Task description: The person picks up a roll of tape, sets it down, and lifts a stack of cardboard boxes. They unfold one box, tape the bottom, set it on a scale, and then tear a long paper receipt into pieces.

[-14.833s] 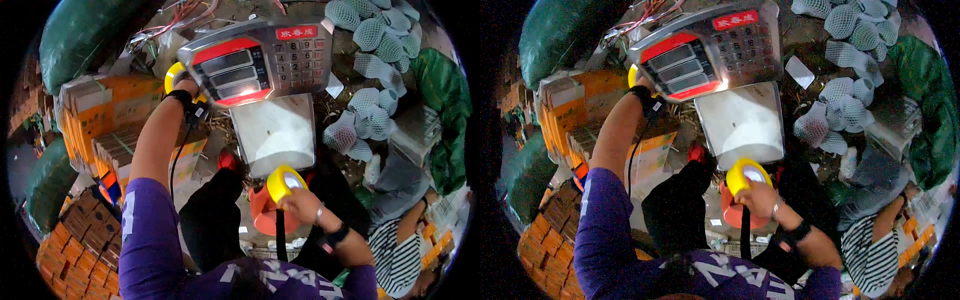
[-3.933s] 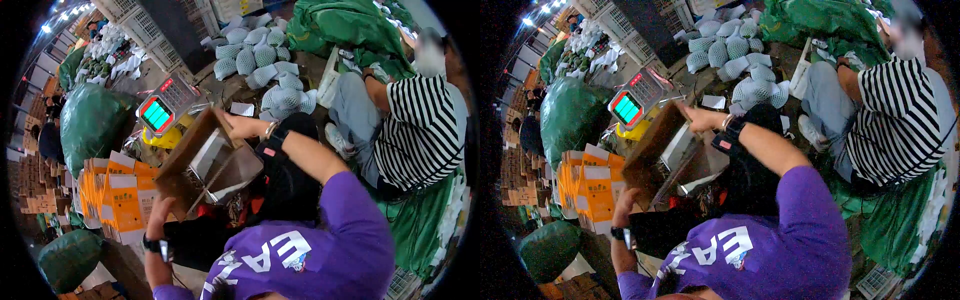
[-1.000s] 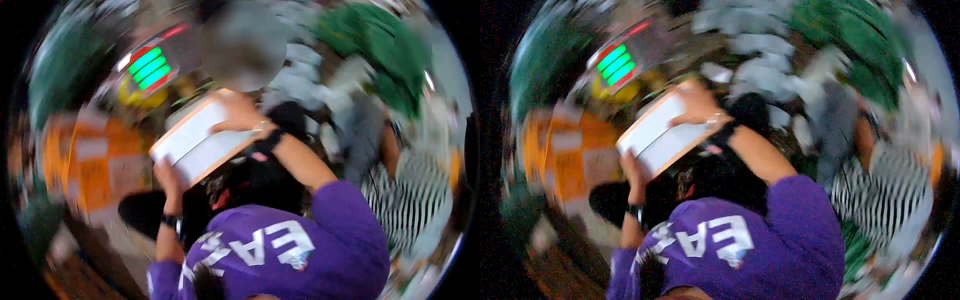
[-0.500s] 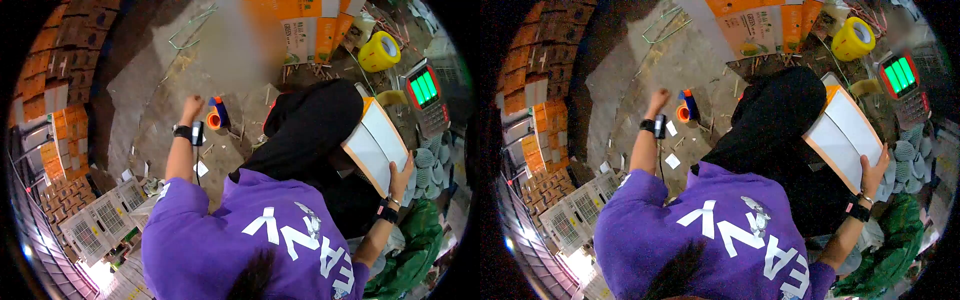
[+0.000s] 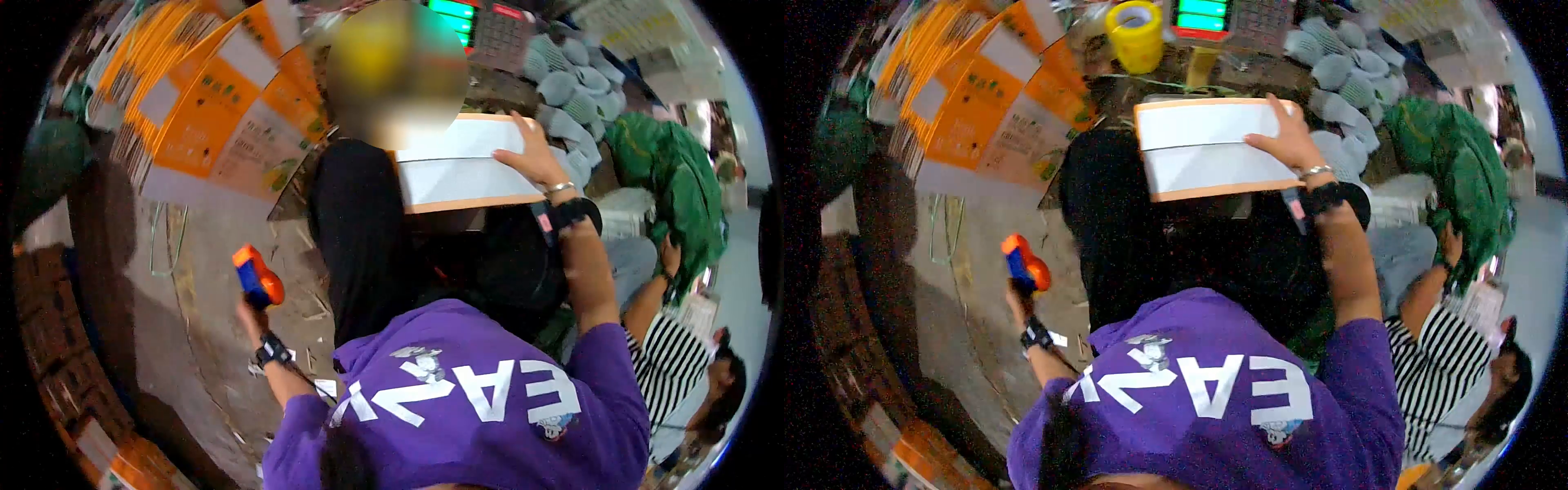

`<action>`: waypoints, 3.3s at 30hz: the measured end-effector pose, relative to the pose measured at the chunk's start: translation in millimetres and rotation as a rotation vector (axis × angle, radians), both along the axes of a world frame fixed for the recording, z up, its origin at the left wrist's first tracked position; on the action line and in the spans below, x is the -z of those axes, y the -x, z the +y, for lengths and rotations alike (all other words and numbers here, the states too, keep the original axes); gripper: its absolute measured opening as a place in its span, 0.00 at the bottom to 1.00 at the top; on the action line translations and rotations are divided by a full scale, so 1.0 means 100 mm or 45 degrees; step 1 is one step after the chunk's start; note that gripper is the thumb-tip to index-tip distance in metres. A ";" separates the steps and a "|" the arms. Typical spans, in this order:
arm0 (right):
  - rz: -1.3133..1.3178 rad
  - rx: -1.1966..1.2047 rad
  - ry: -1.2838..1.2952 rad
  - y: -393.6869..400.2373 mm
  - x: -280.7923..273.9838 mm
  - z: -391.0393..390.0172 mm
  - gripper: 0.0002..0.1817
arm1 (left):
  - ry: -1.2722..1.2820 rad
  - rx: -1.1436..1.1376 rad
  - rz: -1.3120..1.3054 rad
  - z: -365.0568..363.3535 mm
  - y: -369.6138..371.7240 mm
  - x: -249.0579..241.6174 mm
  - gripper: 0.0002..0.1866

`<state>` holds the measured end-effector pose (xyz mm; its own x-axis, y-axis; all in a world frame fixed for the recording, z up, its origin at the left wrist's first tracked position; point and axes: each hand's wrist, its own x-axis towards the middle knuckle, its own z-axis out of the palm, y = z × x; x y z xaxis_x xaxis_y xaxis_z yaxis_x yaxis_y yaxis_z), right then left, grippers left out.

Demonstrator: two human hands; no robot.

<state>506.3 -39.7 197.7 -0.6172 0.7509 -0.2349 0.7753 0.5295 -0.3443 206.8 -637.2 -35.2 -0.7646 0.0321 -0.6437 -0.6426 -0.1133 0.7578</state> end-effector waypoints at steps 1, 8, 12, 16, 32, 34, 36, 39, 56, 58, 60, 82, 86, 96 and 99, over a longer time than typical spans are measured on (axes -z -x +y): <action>0.020 0.032 0.058 0.02 -0.03 -0.01 0.54 | -0.055 0.285 0.275 0.27 0.20 -0.56 0.20; 0.033 0.099 -0.001 0.03 -0.01 -0.07 0.55 | -0.155 1.105 1.825 3.57 -0.32 -3.10 0.10; 0.098 0.137 -0.160 -0.03 0.21 -0.17 0.50 | 0.228 2.010 1.474 4.67 -0.94 -2.68 0.23; 0.740 0.190 -0.637 -0.10 0.16 -0.54 0.32 | 0.167 2.074 1.257 4.70 -0.80 -2.70 0.24; 0.908 0.815 -0.121 -0.66 0.12 0.02 0.14 | 0.431 2.430 1.374 4.94 -1.08 -3.09 0.27; 0.946 0.985 0.357 -1.08 0.91 0.47 0.14 | 0.685 2.506 1.521 5.14 -1.25 -3.05 0.30; 0.007 0.116 -0.485 -0.96 1.08 0.44 0.13 | 0.769 2.570 1.542 5.33 -1.37 -2.99 0.31; -0.146 -0.442 0.005 -0.88 2.42 0.76 0.22 | 0.930 2.624 1.613 5.37 -1.44 -2.99 0.32; 0.285 0.419 0.297 -0.48 0.41 0.02 0.42 | 1.403 2.545 1.220 3.49 0.47 -2.47 0.27; 0.315 0.445 0.244 -0.48 0.40 0.01 0.42 | 1.745 2.618 1.106 3.30 0.60 -1.97 0.29; 0.313 0.452 0.246 -0.47 0.41 0.01 0.41 | 1.005 2.356 1.523 3.33 0.48 -1.39 0.31; 1.449 0.343 1.430 -0.88 0.46 -0.35 0.19 | 0.099 1.505 0.634 3.61 -0.11 -2.07 0.13; 1.124 0.693 0.747 -0.56 1.36 -0.32 0.23 | 0.384 1.702 0.864 3.65 0.02 -1.48 0.11; 1.139 0.780 1.141 -0.82 1.69 -0.07 0.27 | 0.651 2.143 1.482 3.90 -0.25 -1.23 0.16; 0.967 0.870 0.952 -0.85 1.69 -0.04 0.22 | 1.152 2.150 1.470 4.07 -0.09 -1.37 0.13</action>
